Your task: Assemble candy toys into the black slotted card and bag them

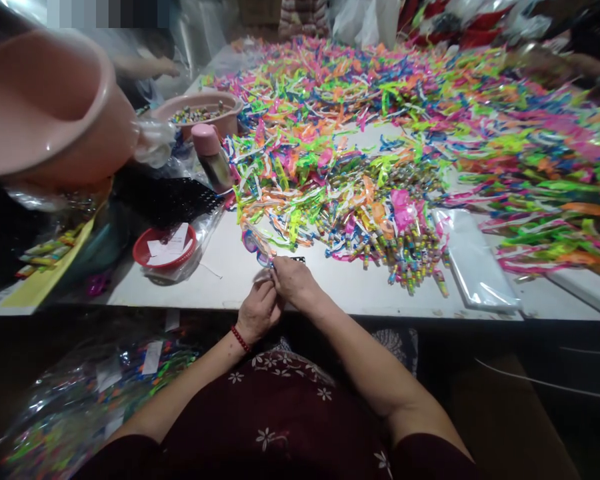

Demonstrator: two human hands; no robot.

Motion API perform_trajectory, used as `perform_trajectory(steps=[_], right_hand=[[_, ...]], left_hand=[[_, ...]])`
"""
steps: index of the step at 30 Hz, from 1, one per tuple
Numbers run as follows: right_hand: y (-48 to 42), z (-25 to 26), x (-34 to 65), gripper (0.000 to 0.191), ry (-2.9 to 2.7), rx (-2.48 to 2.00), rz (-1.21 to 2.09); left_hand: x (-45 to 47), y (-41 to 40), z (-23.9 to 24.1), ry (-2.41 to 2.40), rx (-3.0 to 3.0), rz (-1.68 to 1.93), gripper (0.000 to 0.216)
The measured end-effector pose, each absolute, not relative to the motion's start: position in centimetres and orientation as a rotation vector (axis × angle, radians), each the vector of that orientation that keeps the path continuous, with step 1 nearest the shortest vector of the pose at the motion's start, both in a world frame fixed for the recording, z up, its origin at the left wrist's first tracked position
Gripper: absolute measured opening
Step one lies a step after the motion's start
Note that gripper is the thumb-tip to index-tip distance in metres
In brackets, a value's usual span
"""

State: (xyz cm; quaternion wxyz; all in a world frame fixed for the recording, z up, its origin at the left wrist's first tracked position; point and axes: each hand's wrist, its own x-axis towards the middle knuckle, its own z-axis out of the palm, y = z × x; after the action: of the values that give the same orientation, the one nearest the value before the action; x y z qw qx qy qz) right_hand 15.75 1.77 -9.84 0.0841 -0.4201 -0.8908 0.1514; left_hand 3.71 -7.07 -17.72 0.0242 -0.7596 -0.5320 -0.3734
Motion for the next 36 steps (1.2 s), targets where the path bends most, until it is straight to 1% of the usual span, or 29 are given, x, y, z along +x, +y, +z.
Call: perform_trajectory(steps=[4,9,13,18,23,25,32,34,36], right_hand=[[2.2,-8.8,15.9,0.013,-2.713,-1.289,0.441],[2.8,-8.2,15.9,0.012,-2.728,-1.335,0.448],[3.1,-8.7,16.1,0.009,-2.708,-1.301,0.482],[3.8,-9.9,16.8,0.008,-2.672,-1.125,0.577],[4.5,-10.2,17.5,0.013,-2.648,-1.198,0.541],[4.4,-10.1,17.4,0.012,-2.675,-1.193,0.534],[3.0,-9.8,15.7,0.012,-2.684,-1.254,0.527],[2.8,-9.8,15.8,0.011,-2.642,-1.275,0.574],[2.9,-9.8,16.4,0.008,-2.589,-1.24,0.69]], left_hand=[[3.7,-7.1,-17.6,-1.635,-2.37,-1.142,0.037],[3.8,-6.9,-17.8,-1.618,-2.366,-1.142,0.046],[3.9,-6.8,-17.6,-1.583,-2.347,-1.088,0.039],[3.9,-6.7,-17.3,-1.609,-2.374,-1.061,0.032],[4.0,-6.7,-17.5,-1.635,-2.365,-1.046,0.032],[4.1,-6.7,-17.7,-1.63,-2.391,-1.022,0.031],[3.7,-6.6,-17.6,-1.555,-2.428,-1.022,0.038],[3.7,-6.6,-17.4,-1.531,-2.424,-1.028,0.04],[3.7,-6.5,-17.3,-1.504,-2.399,-1.024,0.04]])
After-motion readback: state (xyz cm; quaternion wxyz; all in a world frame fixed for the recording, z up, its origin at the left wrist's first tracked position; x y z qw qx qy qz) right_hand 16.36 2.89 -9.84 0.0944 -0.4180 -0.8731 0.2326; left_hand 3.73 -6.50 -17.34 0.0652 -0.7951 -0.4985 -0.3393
